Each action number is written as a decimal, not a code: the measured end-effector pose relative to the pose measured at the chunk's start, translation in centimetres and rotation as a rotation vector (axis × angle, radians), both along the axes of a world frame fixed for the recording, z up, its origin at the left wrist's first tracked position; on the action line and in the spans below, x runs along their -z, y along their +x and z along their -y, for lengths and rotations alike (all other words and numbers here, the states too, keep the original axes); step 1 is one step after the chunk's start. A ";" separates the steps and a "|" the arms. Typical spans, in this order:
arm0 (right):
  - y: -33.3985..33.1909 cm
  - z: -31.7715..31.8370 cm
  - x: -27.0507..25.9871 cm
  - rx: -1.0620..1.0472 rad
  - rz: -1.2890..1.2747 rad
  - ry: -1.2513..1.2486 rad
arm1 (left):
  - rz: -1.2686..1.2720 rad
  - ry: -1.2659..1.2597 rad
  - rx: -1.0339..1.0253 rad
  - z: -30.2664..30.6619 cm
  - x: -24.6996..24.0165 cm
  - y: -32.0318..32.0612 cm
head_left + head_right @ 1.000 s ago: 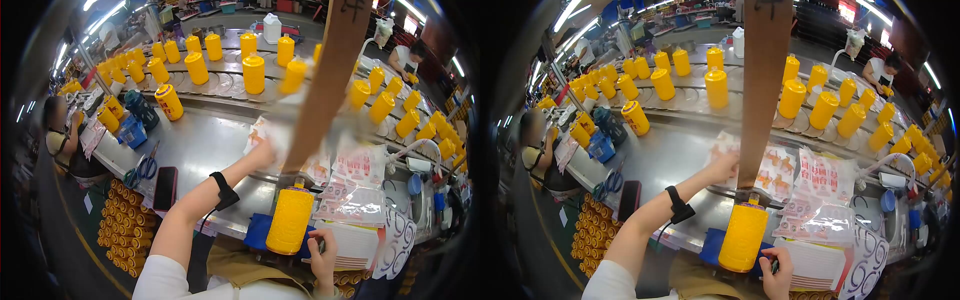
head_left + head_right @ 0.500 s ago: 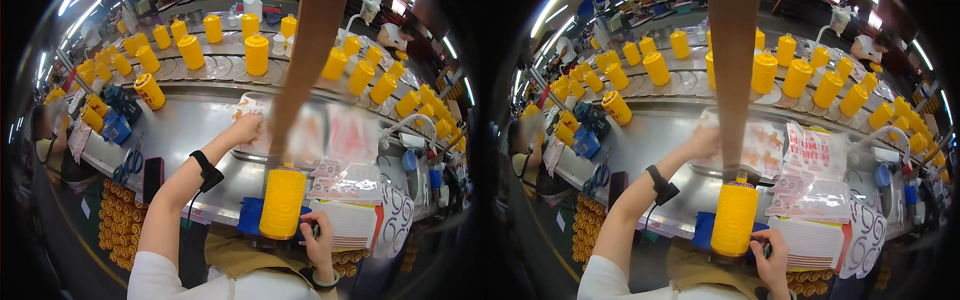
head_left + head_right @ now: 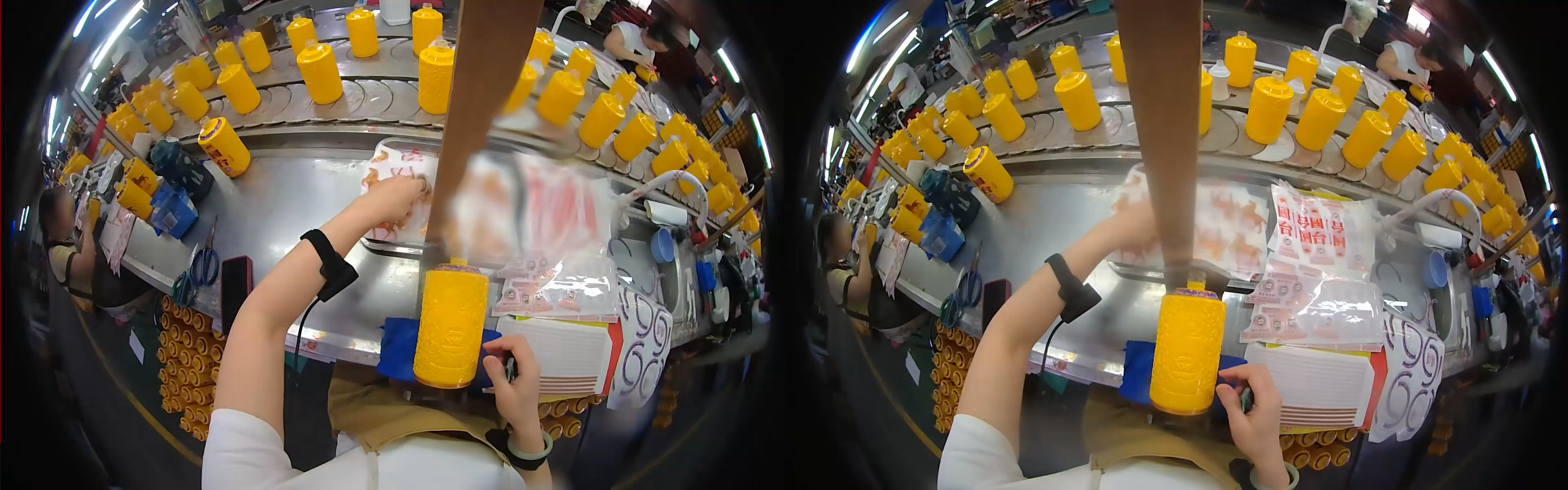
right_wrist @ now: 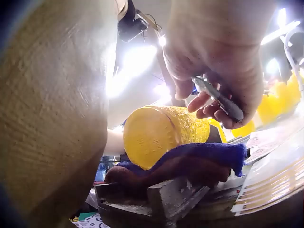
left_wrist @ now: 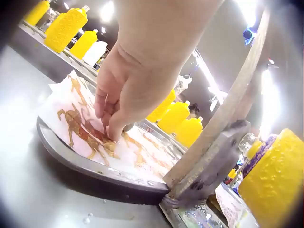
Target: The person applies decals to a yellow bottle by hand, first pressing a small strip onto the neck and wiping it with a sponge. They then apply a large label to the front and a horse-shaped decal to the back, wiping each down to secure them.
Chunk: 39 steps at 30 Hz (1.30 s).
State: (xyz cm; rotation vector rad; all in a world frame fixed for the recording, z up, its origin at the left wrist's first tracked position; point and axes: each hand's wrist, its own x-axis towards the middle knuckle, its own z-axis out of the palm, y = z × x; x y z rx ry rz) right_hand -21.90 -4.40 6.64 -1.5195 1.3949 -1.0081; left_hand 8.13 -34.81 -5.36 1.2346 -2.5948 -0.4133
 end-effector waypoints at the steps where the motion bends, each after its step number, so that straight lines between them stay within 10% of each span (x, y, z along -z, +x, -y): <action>1: 0.0 0.1 0.1 -0.008 -0.001 -0.020 | 0.009 0.026 0.005 -0.6 -1.1 -0.1; 11: 0.7 0.1 -1.0 -0.054 -0.116 -0.127 | -0.242 -0.055 -0.181 -10.2 -11.6 1.7; 18: 1.6 0.9 0.9 -0.334 -0.577 -0.697 | -0.387 -0.359 -0.287 -17.9 -15.3 -0.3; 26: 0.9 0.8 -1.3 -0.157 0.043 -0.271 | -0.708 -0.183 -0.316 -26.2 -17.7 -6.3; 28: 0.6 1.5 -1.0 -0.009 0.075 -0.150 | -1.209 0.379 -0.517 -27.6 -17.2 -8.3; 31: 1.2 2.3 -2.3 -0.016 0.201 0.060 | -1.384 0.507 -0.574 -27.6 -14.8 -10.0; 39: 2.6 4.5 -1.4 -0.056 0.152 0.132 | -1.193 0.191 -0.729 -28.6 -11.2 -10.6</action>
